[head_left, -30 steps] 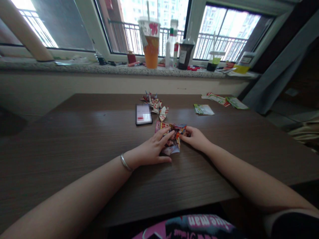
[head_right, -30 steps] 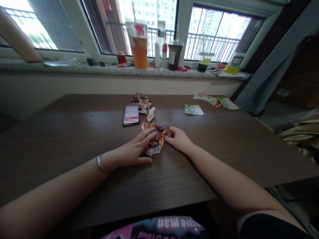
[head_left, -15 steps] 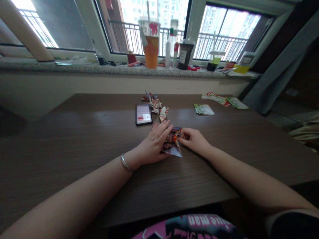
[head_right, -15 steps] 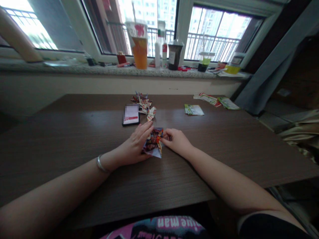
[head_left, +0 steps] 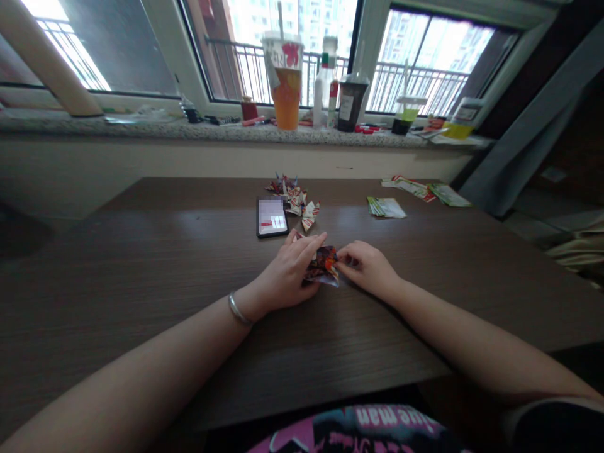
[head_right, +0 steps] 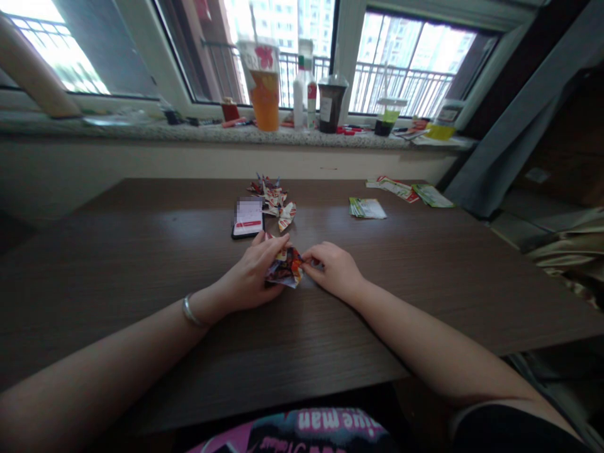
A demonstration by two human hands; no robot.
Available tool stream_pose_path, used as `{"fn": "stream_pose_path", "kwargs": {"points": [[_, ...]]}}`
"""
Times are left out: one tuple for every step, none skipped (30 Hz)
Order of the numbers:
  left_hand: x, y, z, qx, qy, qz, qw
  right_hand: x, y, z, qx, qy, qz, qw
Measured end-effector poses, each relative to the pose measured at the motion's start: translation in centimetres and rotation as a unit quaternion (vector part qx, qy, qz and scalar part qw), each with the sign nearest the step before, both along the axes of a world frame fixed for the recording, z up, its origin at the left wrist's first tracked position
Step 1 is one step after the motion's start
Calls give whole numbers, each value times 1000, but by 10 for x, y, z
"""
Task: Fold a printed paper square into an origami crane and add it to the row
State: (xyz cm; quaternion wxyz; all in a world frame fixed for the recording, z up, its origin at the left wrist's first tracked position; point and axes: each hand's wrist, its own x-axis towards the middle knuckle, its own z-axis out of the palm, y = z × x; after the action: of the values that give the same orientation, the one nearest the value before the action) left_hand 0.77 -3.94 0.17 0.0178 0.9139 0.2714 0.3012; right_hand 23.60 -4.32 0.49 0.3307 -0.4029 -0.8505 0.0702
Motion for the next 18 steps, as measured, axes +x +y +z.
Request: {"fn": "stream_pose_path", "kwargs": {"points": [[0,0,1,2,-3,3,1000,0,-1,1,7,0,7,1000],[0,0,2,5,-5,6,1000,0,-1,1,12,-2,15,1000],[1,0,3,9,-6,10,1000,0,-2,2,17,-5,25,1000],[1,0,4,14,-5,15,1000,-1,-2,3,20,-9,35,999],[1,-1,5,20,-2,20,1000,-1,-3,4,22,-14,45,999],[1,-1,5,25,2,27,999,-1,-3,5,24,-19,54,998],[1,-1,6,31,6,34,999,-1,-4,5,27,-22,59,998],[1,-2,6,37,11,40,998,-1,-4,6,30,-24,62,997],[1,-2,6,41,15,45,998,-1,-4,6,34,-24,63,997],[1,-2,6,44,16,49,998,-1,-4,6,37,-24,64,997],[1,-3,7,46,17,51,997,-1,-5,6,40,-23,65,997],[1,-3,7,45,17,53,997,-1,-5,7,44,-20,66,997],[1,-4,8,42,18,55,997,-1,-5,7,47,-14,67,997],[1,-5,9,39,18,58,997,-1,-5,7,50,-8,67,996],[1,-6,10,37,18,64,997,-1,-5,7,53,1,66,996],[2,-7,11,36,18,71,997,-1,-5,7,55,9,65,996],[3,-8,12,37,16,79,996,-2,-5,6,55,18,63,996],[3,-9,13,40,13,86,995,-2,-5,6,51,26,59,997]]}}
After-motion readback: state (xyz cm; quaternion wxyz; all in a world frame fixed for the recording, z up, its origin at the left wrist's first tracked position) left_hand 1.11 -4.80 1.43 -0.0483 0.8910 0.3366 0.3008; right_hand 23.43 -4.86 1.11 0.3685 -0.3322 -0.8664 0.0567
